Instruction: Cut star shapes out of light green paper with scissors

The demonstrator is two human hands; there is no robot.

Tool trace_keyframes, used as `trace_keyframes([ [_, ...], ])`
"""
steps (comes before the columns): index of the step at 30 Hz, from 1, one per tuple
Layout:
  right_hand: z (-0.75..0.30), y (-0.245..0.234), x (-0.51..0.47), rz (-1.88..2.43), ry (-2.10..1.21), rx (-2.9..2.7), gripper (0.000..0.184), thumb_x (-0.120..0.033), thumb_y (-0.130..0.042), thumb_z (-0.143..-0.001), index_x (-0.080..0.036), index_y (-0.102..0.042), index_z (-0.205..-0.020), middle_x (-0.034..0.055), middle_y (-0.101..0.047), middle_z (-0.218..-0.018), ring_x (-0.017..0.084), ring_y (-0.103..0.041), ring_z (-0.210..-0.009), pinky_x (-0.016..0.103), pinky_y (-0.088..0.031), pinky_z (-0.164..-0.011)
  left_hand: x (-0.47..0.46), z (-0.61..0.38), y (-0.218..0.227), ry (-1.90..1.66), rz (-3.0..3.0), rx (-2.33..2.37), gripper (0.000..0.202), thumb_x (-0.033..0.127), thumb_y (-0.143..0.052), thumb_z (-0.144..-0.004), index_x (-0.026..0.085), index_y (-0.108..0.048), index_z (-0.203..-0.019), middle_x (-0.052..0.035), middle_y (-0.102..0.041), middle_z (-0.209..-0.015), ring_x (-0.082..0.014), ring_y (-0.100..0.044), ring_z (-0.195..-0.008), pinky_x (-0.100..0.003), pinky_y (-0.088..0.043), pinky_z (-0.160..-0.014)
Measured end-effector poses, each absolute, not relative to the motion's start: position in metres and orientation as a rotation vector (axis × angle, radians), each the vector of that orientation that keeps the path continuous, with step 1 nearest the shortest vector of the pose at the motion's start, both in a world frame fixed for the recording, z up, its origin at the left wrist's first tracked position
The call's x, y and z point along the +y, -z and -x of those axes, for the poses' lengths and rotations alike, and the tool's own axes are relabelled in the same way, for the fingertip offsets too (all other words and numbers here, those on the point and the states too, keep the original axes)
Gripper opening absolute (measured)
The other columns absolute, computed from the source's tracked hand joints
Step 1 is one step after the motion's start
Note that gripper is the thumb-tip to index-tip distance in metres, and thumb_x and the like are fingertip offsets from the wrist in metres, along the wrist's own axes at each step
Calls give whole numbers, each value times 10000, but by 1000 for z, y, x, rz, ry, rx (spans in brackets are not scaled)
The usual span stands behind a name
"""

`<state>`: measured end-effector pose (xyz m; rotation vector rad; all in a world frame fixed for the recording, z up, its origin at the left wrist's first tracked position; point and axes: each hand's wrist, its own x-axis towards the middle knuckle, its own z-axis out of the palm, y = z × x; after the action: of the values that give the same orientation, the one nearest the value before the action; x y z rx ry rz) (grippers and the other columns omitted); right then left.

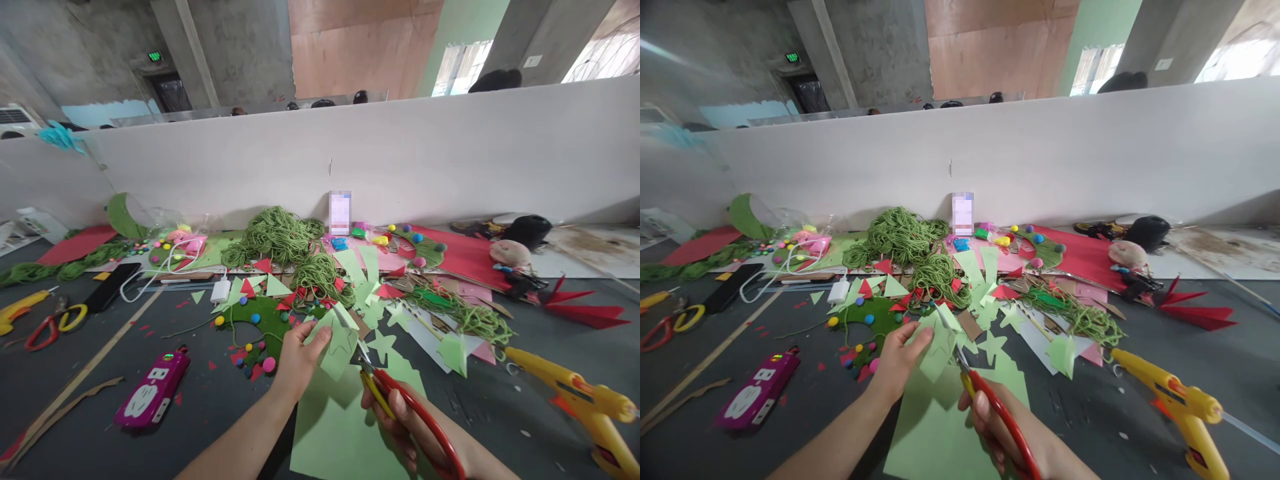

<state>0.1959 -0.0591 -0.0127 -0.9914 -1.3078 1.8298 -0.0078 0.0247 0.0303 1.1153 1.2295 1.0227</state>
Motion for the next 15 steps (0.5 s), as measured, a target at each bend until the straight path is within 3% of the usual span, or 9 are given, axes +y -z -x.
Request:
trace_keyframes([
  [15, -195, 18, -63, 1054, -1808, -1299, 776, -890, -428, -857, -162, -540, -1100, -90, -399, -667, 12, -317, -399, 159, -369, -388, 24, 8, -27, -1008, -1097, 1216, 451, 594, -794, -710, 152, -709, -738, -15, -636, -654, -137, -515, -589, -232, -429, -551],
])
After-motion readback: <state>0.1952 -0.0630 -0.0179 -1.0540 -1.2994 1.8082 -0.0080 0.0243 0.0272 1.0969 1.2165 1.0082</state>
